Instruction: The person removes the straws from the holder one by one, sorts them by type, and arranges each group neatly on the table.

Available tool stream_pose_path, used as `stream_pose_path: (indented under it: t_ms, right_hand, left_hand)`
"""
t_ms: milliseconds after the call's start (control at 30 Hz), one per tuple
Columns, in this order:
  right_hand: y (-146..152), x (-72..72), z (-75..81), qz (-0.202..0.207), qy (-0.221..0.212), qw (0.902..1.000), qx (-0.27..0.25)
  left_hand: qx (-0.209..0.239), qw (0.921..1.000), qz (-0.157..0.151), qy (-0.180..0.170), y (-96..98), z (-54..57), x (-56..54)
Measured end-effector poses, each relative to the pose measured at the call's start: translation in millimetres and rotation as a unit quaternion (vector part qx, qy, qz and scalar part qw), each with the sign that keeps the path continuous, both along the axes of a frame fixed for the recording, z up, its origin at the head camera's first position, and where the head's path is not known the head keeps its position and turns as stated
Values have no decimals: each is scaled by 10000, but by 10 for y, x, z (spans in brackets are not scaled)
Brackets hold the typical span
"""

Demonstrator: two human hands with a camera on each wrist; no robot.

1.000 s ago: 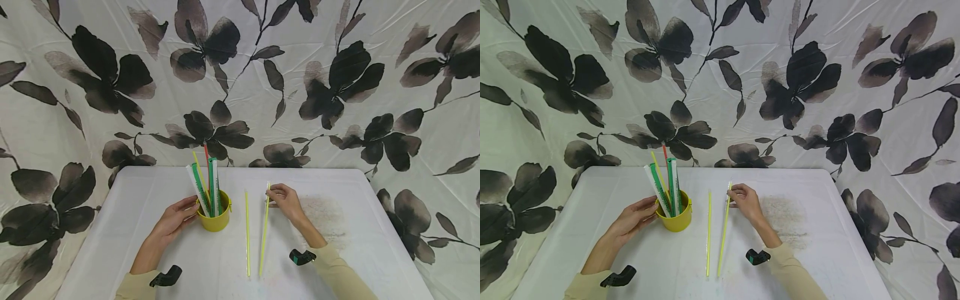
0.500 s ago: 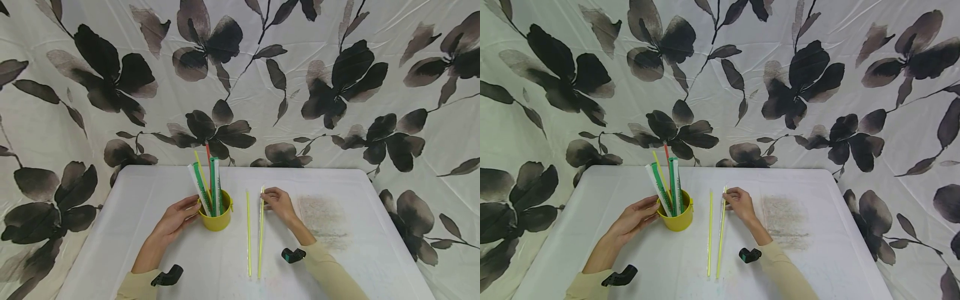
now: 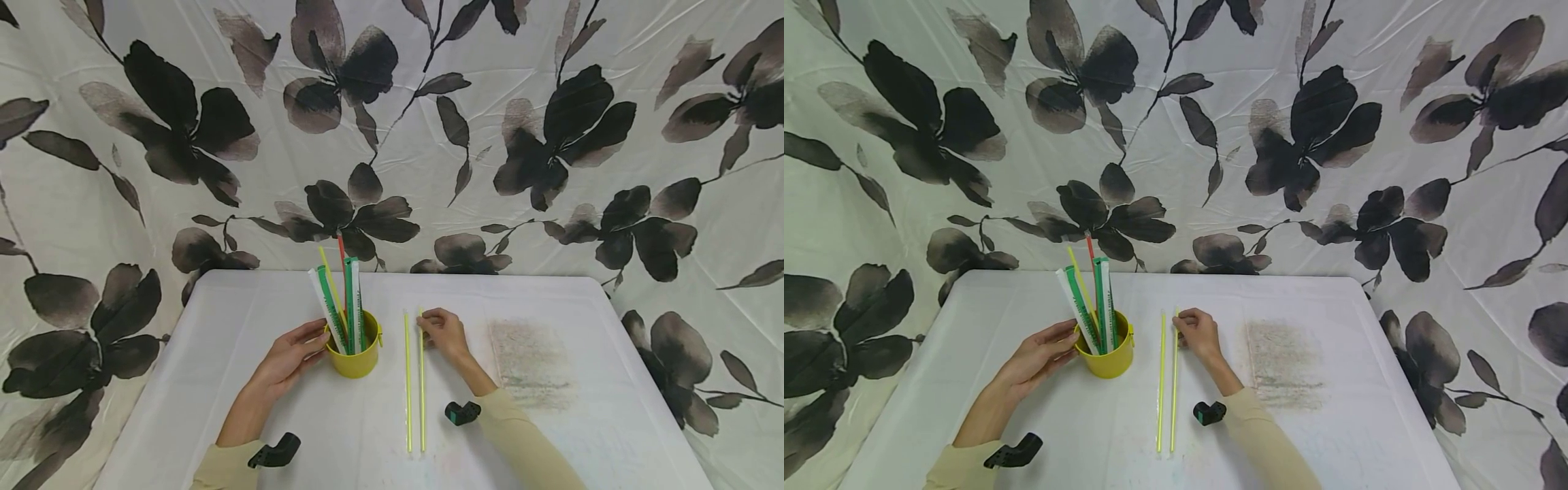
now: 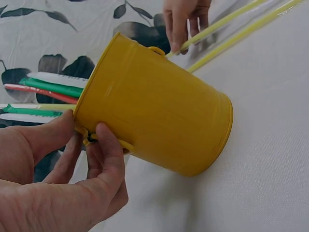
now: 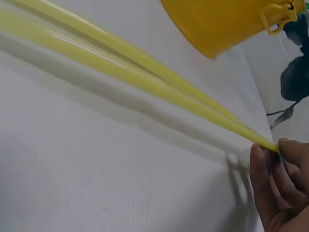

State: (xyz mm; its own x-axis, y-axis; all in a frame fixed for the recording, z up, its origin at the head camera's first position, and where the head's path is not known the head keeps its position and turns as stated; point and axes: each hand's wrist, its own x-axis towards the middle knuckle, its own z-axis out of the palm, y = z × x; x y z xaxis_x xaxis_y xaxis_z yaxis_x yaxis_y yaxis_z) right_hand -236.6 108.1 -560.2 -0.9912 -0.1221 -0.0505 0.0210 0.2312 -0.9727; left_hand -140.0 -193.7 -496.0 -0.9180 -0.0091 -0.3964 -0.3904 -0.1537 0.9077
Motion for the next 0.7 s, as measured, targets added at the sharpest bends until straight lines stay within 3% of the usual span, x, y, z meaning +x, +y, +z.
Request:
stream_pose_path:
  t_ms: [333,700]
  right_hand:
    - [-86,8,-86,-68,155,9990,424]
    - [-170,23,-68,-132,367,9962,783]
  left_hand:
    - [1,10000,-17,-18,17,13,-2]
    - [24,10000,11,-15,13,30,7]
